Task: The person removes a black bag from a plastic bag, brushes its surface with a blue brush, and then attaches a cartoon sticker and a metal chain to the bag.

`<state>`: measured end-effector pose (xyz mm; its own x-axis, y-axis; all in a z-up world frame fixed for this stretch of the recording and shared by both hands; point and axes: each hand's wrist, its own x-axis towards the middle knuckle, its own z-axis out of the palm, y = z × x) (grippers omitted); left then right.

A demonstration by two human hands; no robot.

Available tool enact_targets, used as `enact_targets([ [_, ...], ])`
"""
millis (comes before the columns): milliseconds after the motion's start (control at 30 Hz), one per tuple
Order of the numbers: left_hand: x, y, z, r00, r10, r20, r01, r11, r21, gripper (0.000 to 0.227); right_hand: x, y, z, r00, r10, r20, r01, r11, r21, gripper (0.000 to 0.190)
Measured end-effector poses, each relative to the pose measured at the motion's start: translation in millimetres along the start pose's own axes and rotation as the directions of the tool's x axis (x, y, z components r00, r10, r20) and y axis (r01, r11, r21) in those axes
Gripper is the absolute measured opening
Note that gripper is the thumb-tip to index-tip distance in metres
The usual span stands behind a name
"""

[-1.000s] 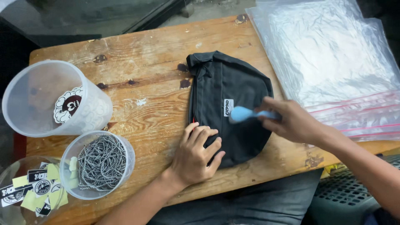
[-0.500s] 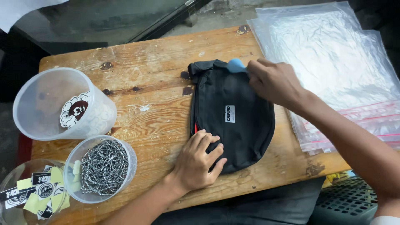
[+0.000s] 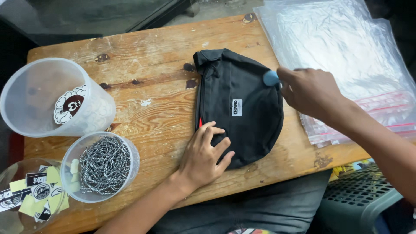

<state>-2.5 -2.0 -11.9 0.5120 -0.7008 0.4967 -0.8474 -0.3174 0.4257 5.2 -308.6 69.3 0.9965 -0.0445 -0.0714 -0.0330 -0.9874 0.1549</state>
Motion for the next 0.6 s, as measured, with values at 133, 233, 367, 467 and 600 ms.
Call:
enact_targets([
  [133,1,0,2,1.0,0.0,-0.025,0.0,1.0,-0.003,0.023,-68,-25,-26,0.931,0.247,0.268,-0.289,0.948,0.131,0.015],
  [233,6,0,-2,1.0,-0.001,-0.014,0.001,1.0,-0.007,0.024,-109,-38,-30,0.852,0.136,0.506,-0.349,0.868,0.353,0.015],
  [367,13,6,-10,0.997,0.005,0.073,-0.011,0.996,0.089,0.024,-131,-22,-34,0.869,-0.051,0.492,-0.358,0.622,0.697,0.009],
  [467,23,26,-10,0.998,-0.019,0.057,0.006,0.974,0.225,0.028,-137,-4,-26,0.94,0.09,0.33,-0.333,0.462,0.822,0.009],
  [600,43,65,9,1.0,-0.013,0.02,0.009,0.985,0.173,0.025,-137,4,-14,0.955,0.233,0.182,-0.256,0.344,0.903,0.01],
])
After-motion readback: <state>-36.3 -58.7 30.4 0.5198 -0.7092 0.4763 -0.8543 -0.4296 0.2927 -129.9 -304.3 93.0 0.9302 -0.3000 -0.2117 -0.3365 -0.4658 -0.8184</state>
